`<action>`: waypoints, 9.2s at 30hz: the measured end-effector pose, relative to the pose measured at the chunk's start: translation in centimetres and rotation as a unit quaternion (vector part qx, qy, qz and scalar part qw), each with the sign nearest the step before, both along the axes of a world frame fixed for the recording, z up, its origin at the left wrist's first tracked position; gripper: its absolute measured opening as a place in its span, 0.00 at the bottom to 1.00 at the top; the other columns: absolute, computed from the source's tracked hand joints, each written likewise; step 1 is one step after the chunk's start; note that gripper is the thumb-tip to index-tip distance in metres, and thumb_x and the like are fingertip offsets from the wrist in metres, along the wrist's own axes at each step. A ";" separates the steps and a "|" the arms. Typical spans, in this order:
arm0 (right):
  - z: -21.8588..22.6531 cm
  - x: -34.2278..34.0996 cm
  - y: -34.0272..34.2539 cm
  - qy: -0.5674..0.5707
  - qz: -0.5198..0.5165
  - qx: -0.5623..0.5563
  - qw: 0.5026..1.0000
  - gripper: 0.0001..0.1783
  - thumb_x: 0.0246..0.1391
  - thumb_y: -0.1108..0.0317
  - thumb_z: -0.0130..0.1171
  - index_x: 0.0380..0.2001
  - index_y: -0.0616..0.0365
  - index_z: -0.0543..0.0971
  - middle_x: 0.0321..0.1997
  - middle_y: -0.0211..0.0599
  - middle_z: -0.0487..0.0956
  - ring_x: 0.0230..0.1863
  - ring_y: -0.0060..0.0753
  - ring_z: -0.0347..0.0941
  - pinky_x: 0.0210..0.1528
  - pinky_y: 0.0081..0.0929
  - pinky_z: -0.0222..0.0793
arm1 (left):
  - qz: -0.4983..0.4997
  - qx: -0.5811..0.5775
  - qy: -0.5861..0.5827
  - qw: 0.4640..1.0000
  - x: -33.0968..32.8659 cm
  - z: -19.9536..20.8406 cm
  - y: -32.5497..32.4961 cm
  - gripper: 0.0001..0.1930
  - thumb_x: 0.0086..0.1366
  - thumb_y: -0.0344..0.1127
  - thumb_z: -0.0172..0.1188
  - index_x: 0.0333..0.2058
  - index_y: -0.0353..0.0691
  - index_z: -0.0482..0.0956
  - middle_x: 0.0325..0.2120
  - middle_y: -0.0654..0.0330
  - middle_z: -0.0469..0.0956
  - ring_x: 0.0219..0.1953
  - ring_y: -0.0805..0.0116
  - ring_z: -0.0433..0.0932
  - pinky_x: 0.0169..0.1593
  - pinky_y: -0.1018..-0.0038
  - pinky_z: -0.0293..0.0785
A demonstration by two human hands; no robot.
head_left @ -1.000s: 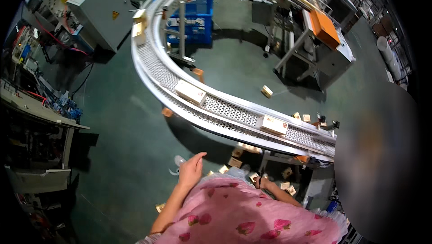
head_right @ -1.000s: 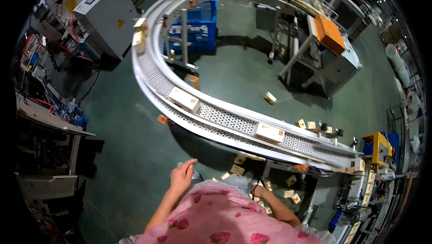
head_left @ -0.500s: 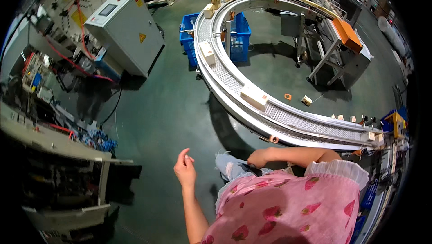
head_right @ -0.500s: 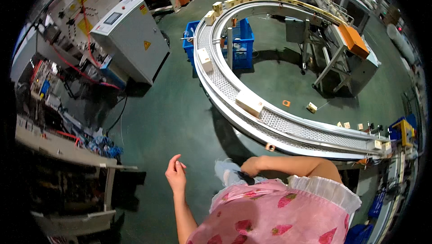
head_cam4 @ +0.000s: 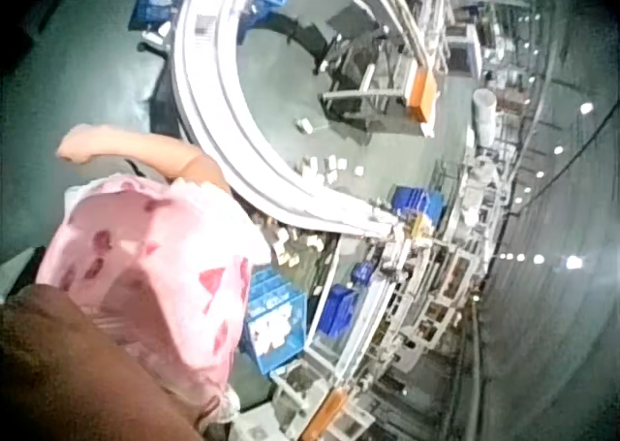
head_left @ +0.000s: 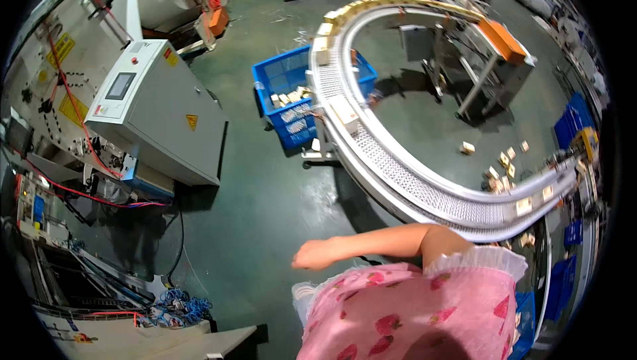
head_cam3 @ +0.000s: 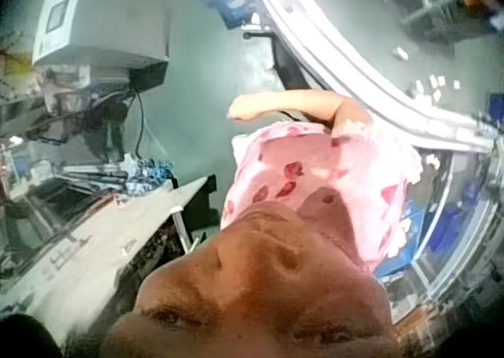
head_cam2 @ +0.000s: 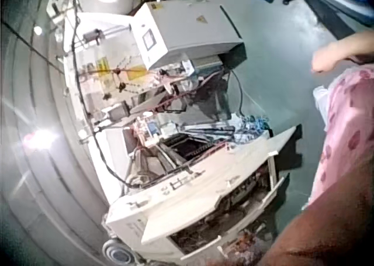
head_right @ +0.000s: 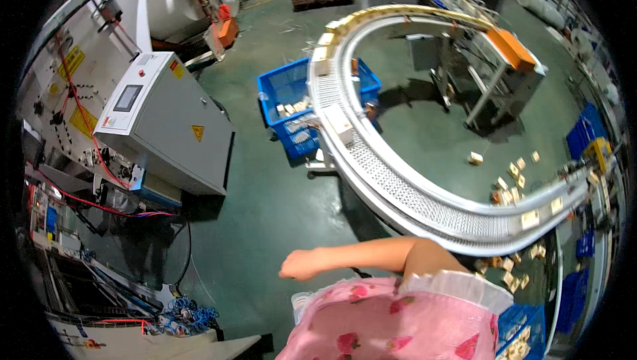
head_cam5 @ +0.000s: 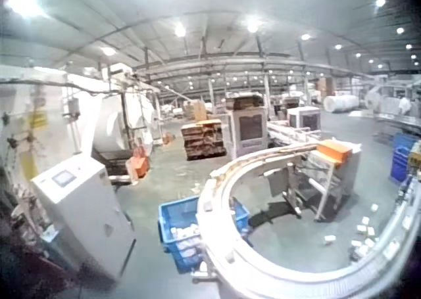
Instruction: The person picks up paper-wrapped products from a blue crate and packs them into cardboard boxes on a conveyor belt, then moves the filled boxes to a pallet.
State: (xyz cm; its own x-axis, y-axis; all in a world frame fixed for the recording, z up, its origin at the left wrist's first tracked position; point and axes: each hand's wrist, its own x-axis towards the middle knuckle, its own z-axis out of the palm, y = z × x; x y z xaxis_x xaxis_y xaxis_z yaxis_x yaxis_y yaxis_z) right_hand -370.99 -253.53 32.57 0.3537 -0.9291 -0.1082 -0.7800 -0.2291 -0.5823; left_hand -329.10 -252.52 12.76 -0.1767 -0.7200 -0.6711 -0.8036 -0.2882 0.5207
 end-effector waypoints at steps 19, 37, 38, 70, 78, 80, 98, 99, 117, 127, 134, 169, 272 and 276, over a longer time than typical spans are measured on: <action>-6.1 -30.3 -26.3 0.023 -0.440 0.123 0.889 0.07 0.37 0.70 0.45 0.21 0.61 0.70 0.22 0.49 0.71 0.28 0.52 0.68 0.29 0.42 0.62 | -0.165 -0.129 0.213 0.954 -54.4 5.3 -72.4 0.10 0.59 0.30 0.41 0.37 0.35 0.69 0.19 0.60 0.71 0.16 0.75 0.67 0.22 0.80 0.66; -6.4 -75.9 -36.2 0.119 -0.852 -0.011 0.510 0.06 0.36 0.70 0.47 0.19 0.59 0.71 0.23 0.46 0.72 0.30 0.47 0.69 0.29 0.40 0.65 | -0.507 0.007 0.199 0.838 -102.1 2.4 -90.9 0.07 0.57 0.27 0.45 0.34 0.34 0.70 0.19 0.60 0.72 0.16 0.76 0.68 0.21 0.82 0.65; -6.3 -75.3 -36.7 0.107 -0.848 0.038 0.517 0.05 0.36 0.70 0.47 0.19 0.59 0.71 0.24 0.46 0.72 0.31 0.46 0.69 0.28 0.40 0.65 | -0.499 0.059 0.245 0.829 -106.4 2.2 -92.6 0.08 0.58 0.28 0.45 0.35 0.34 0.69 0.19 0.59 0.71 0.17 0.75 0.68 0.20 0.82 0.65; 9.7 -101.3 -13.0 0.425 -0.903 -0.053 0.003 0.06 0.32 0.72 0.50 0.18 0.61 0.65 0.26 0.43 0.66 0.29 0.45 0.63 0.28 0.36 0.62 | -0.750 0.101 -0.028 0.653 -173.3 2.3 -71.3 0.10 0.59 0.32 0.43 0.37 0.33 0.67 0.19 0.55 0.72 0.16 0.71 0.71 0.17 0.81 0.65; -10.9 -98.2 -32.6 0.054 -0.952 0.281 0.105 0.05 0.35 0.69 0.52 0.18 0.58 0.72 0.31 0.43 0.69 0.43 0.44 0.61 0.47 0.41 0.55 | -0.872 0.117 -0.007 0.475 -183.6 -2.6 -61.5 0.09 0.58 0.31 0.45 0.36 0.34 0.69 0.21 0.58 0.73 0.20 0.71 0.73 0.23 0.77 0.69; -9.2 -103.4 -34.0 0.072 -0.974 0.189 0.098 0.03 0.33 0.71 0.50 0.16 0.58 0.70 0.24 0.41 0.70 0.34 0.43 0.66 0.35 0.37 0.60 | -0.888 0.145 0.008 0.436 -185.1 -1.0 -57.6 0.09 0.58 0.29 0.45 0.36 0.35 0.69 0.22 0.58 0.73 0.22 0.71 0.73 0.25 0.77 0.69; -11.6 -148.5 -37.0 -0.169 -0.902 0.238 0.317 0.10 0.36 0.70 0.49 0.27 0.60 0.74 0.30 0.45 0.74 0.32 0.46 0.70 0.32 0.37 0.66 | -0.761 0.223 0.181 0.582 -228.9 5.8 -58.6 0.11 0.61 0.32 0.39 0.40 0.39 0.67 0.22 0.61 0.71 0.18 0.74 0.69 0.22 0.80 0.67; -11.4 -149.9 -36.3 -0.163 -0.908 0.244 0.298 0.11 0.37 0.69 0.50 0.27 0.60 0.74 0.30 0.45 0.74 0.32 0.45 0.71 0.32 0.37 0.66 | -0.737 0.231 0.194 0.605 -230.4 4.7 -59.3 0.11 0.61 0.34 0.39 0.39 0.40 0.67 0.21 0.61 0.71 0.18 0.74 0.68 0.22 0.80 0.66; -8.8 -151.7 -46.5 -0.205 -0.961 0.182 0.043 0.16 0.36 0.70 0.49 0.35 0.58 0.71 0.38 0.47 0.72 0.41 0.48 0.67 0.41 0.39 0.64 | -0.777 0.203 -0.108 0.586 -244.6 -11.1 -66.2 0.07 0.56 0.35 0.47 0.30 0.38 0.69 0.18 0.59 0.70 0.20 0.70 0.69 0.22 0.77 0.68; -13.6 -137.9 -43.8 -0.199 -0.966 0.086 -0.138 0.14 0.35 0.70 0.47 0.31 0.57 0.73 0.32 0.47 0.73 0.35 0.48 0.69 0.35 0.39 0.65 | -0.952 0.256 0.134 0.104 -216.1 2.7 -37.0 0.20 0.54 0.27 0.47 0.47 0.34 0.59 0.24 0.60 0.68 0.22 0.76 0.67 0.25 0.78 0.70; -14.6 -130.3 -49.1 -0.219 -0.934 0.027 -0.281 0.13 0.38 0.71 0.45 0.31 0.58 0.72 0.29 0.47 0.74 0.32 0.44 0.70 0.34 0.36 0.66 | -0.865 0.258 0.343 -0.260 -182.5 18.6 -19.4 0.27 0.50 0.28 0.52 0.51 0.42 0.57 0.35 0.52 0.67 0.30 0.61 0.69 0.36 0.71 0.67; -4.2 -93.4 -42.4 -0.005 -0.824 0.060 -0.563 0.06 0.35 0.75 0.49 0.23 0.64 0.69 0.28 0.53 0.69 0.32 0.55 0.64 0.34 0.42 0.61 | -0.800 0.208 0.289 -0.483 -153.5 17.7 -18.9 0.24 0.50 0.30 0.52 0.48 0.42 0.59 0.46 0.49 0.60 0.44 0.49 0.64 0.44 0.64 0.63; -10.0 -74.4 -80.2 -0.143 -0.936 -0.015 -0.322 0.11 0.42 0.67 0.46 0.28 0.63 0.69 0.33 0.53 0.70 0.37 0.54 0.65 0.38 0.41 0.61 | -0.947 0.253 0.016 -0.196 -136.9 7.5 -64.3 0.10 0.56 0.32 0.44 0.36 0.39 0.71 0.25 0.56 0.74 0.26 0.67 0.73 0.32 0.75 0.68; -11.6 -70.9 -82.8 -0.171 -0.928 0.006 -0.331 0.13 0.43 0.67 0.44 0.32 0.64 0.70 0.35 0.53 0.71 0.37 0.54 0.66 0.39 0.41 0.62 | -0.889 0.235 0.128 -0.373 -132.7 10.0 -65.7 0.12 0.56 0.32 0.45 0.41 0.44 0.69 0.27 0.56 0.74 0.28 0.64 0.73 0.34 0.74 0.68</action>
